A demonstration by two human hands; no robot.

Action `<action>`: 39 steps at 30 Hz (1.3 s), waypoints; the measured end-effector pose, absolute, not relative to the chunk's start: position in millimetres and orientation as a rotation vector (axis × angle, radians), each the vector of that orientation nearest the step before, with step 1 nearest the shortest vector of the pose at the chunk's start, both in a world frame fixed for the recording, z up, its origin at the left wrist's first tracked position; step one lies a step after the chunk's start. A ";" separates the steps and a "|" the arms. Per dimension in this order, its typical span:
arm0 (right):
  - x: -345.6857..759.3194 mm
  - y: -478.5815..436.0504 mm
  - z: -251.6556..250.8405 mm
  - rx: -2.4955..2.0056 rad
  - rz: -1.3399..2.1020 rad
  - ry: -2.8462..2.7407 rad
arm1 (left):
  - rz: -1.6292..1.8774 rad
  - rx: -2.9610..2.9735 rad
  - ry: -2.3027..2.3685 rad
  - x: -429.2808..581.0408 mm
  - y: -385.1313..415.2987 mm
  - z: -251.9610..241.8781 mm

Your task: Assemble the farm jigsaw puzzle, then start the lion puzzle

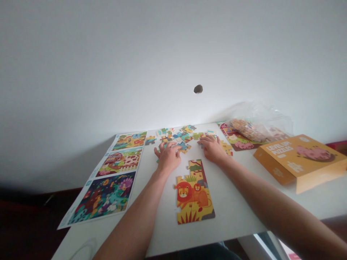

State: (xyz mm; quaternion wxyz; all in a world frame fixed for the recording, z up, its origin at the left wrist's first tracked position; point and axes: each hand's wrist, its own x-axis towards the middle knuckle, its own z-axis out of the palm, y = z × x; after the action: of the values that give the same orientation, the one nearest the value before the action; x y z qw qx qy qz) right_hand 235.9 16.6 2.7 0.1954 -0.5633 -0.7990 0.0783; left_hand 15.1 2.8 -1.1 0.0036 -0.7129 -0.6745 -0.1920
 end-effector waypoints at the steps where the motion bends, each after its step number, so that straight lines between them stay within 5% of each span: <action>1: 235.9 16.4 2.9 -1.576 0.222 -2.241 | -0.609 -2.236 -2.119 15.3 2.8 -0.8; 26: 231.4 16.4 -3.9 -1.551 0.171 -2.254 | -0.330 -2.474 -1.993 12.6 6.0 -5.3; 39: 223.1 3.5 8.8 -1.378 0.229 -2.474 | -0.481 -2.355 -1.935 17.5 1.8 0.9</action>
State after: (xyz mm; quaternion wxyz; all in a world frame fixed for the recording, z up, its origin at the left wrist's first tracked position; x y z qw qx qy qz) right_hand 223.1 3.5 8.8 0.1496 -0.4794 -0.8611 0.0797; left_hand 17.5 1.8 0.9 0.0281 -0.7628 -0.6269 -0.1559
